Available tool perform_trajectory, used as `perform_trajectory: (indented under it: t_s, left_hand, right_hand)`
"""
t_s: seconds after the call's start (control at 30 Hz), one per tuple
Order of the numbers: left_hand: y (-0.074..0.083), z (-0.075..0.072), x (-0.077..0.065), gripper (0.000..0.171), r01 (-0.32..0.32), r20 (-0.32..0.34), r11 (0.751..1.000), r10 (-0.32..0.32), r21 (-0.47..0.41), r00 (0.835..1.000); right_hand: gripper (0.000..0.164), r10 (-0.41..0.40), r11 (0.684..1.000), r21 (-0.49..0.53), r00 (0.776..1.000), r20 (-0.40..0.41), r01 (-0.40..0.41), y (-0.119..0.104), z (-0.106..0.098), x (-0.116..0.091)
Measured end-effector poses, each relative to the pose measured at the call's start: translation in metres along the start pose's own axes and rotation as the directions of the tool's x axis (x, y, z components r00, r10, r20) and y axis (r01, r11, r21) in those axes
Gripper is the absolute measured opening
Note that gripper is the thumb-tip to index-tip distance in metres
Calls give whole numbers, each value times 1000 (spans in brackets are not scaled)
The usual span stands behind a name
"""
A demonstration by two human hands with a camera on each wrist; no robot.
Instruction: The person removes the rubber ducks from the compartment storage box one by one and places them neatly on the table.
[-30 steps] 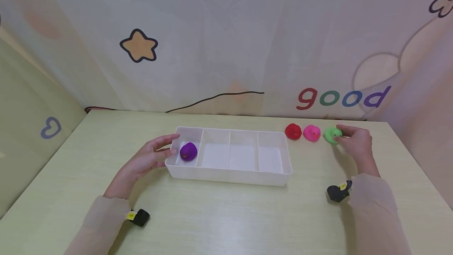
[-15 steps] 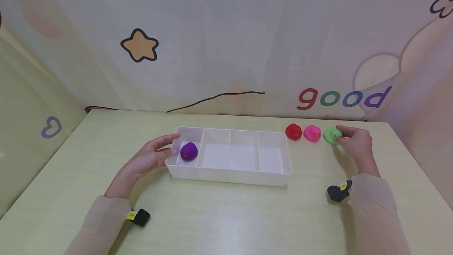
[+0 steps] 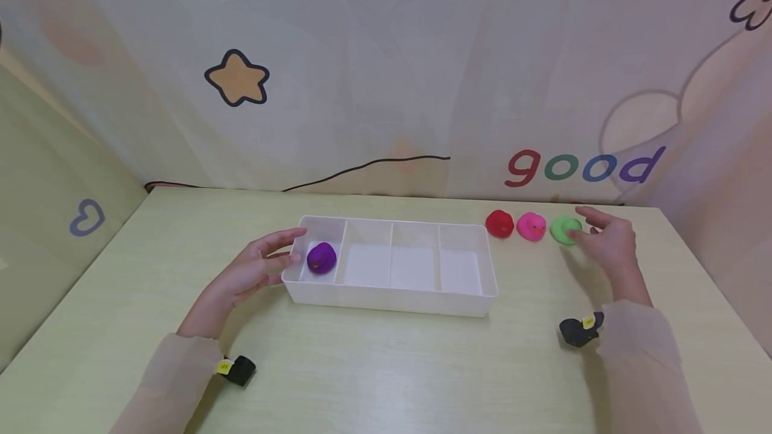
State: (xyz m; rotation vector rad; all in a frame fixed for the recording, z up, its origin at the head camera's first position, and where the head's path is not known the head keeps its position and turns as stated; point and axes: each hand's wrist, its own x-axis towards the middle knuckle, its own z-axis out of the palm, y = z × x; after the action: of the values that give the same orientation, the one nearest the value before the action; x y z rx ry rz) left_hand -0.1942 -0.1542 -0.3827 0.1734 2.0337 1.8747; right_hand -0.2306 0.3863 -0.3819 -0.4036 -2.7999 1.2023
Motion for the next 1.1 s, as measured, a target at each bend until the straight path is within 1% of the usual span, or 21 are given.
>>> perform_trajectory:
  t_s: [0.07, 0.17, 0.3, 0.4, 0.47, 0.6, 0.67, 0.73, 0.8, 0.87, 0.93, 0.97, 1.03, 1.07, 1.1]
  left_hand:
    - [0, 0, 0, 51, 2, 2, 1000, -2, 2, 1000]
    - [0, 0, 0, 50, 5, 6, 1000, -5, 2, 1000]
    - [-1, 0, 0, 50, 4, 8, 1000, -4, 2, 1000]
    - [-1, 0, 1, 50, 2, 10, 1000, -2, 3, 1000]
    - [-1, 0, 1, 50, 0, 11, 1000, 0, 2, 1000]
    - [-1, -1, 1, 50, 3, 11, 1000, -3, 7, 1000]
    - [-1, 0, 1, 50, 3, 10, 1000, -3, 9, 1000]
    - [0, 0, 1, 50, 4, 10, 1000, -4, 10, 1000]
    - [0, 0, 0, 50, 2, 9, 1000, -2, 5, 1000]
    - [1, 0, 0, 51, 1, 9, 1000, -1, -1, 1000]
    - [1, 1, -1, 51, -2, 10, 1000, 2, -8, 1000]
    - [1, 1, -1, 51, -2, 10, 1000, 2, -7, 1000]
    - [1, 1, -1, 51, -1, 11, 1000, 1, -9, 1000]
    - [2, 1, -1, 51, 1, 11, 1000, -1, -10, 1000]
    - [2, 1, -1, 51, 2, 10, 1000, -2, -11, 1000]
  right_hand:
    - [68, -14, 1000, 21, 1000, -23, 15, 3, 0, 1]
    - [69, -25, 998, 55, 999, -46, 28, 1, 1, -1]
    - [63, -68, 995, 64, 997, -33, 70, -17, 2, -14]
    - [59, -100, 994, 41, 995, -26, 101, -30, 3, -25]
    - [58, -115, 992, 44, 993, -20, 116, -36, 4, -30]
    - [57, -175, 983, 57, 985, -15, 175, -45, 6, -39]
    - [58, -207, 975, 75, 978, -21, 208, -38, 8, -34]
    - [59, -243, 965, 96, 969, -38, 246, -24, 13, -23]
    - [60, -283, 945, 163, 958, -33, 285, -11, 17, -13]
    - [61, -310, 933, 177, 949, -52, 314, 5, 23, 0]
    - [61, -348, 921, 170, 936, -53, 352, 9, 28, 2]
    - [61, -357, 917, 172, 933, -42, 359, 4, 28, -2]
    - [60, -361, 921, 129, 930, -63, 366, -5, 33, -9]
    - [59, -376, 915, 138, 925, -53, 380, -16, 34, -19]
    - [58, -383, 914, 127, 923, -44, 386, -29, 33, -29]
